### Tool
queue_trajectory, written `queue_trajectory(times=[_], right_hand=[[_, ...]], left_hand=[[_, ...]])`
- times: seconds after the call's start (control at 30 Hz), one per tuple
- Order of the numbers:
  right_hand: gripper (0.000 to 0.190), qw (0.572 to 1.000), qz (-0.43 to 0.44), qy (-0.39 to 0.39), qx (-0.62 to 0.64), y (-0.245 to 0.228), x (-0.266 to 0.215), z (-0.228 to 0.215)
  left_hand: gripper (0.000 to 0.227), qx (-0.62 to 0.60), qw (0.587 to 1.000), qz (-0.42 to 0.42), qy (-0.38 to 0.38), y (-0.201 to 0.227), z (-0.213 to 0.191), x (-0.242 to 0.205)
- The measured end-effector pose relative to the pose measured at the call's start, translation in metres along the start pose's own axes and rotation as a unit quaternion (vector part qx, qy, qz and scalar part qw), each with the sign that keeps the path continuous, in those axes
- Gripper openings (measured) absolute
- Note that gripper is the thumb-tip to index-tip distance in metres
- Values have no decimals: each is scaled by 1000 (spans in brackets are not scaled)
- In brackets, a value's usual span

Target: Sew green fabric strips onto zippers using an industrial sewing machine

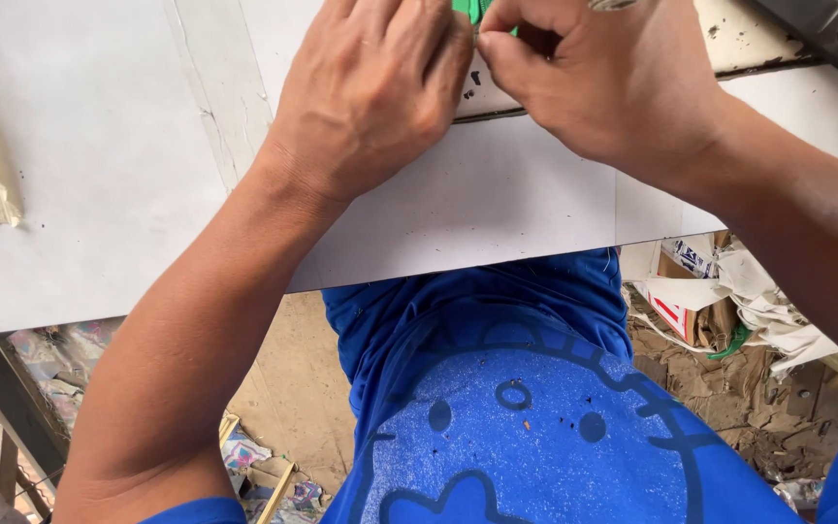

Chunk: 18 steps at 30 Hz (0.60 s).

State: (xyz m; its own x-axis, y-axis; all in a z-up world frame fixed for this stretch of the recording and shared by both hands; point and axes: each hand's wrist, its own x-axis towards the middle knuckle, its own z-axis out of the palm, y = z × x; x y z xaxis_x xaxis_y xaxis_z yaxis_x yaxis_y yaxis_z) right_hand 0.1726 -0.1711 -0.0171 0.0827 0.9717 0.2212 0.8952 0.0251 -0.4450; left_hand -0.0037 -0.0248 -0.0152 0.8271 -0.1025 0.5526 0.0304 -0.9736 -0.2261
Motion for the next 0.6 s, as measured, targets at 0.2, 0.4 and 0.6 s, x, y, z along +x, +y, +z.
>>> queue_trajectory(times=[0.2, 0.4, 0.6], right_hand=[[47, 990, 90, -78, 75, 2, -3, -14], [16, 995, -104, -4, 10, -2, 0, -8], [16, 955, -154, 4, -254, 2, -12, -2]], left_hand=[[24, -78, 994, -61, -42, 12, -5, 6], [11, -173, 976, -133, -19, 12, 3, -2], [52, -131, 974, -112, -147, 27, -29, -4]])
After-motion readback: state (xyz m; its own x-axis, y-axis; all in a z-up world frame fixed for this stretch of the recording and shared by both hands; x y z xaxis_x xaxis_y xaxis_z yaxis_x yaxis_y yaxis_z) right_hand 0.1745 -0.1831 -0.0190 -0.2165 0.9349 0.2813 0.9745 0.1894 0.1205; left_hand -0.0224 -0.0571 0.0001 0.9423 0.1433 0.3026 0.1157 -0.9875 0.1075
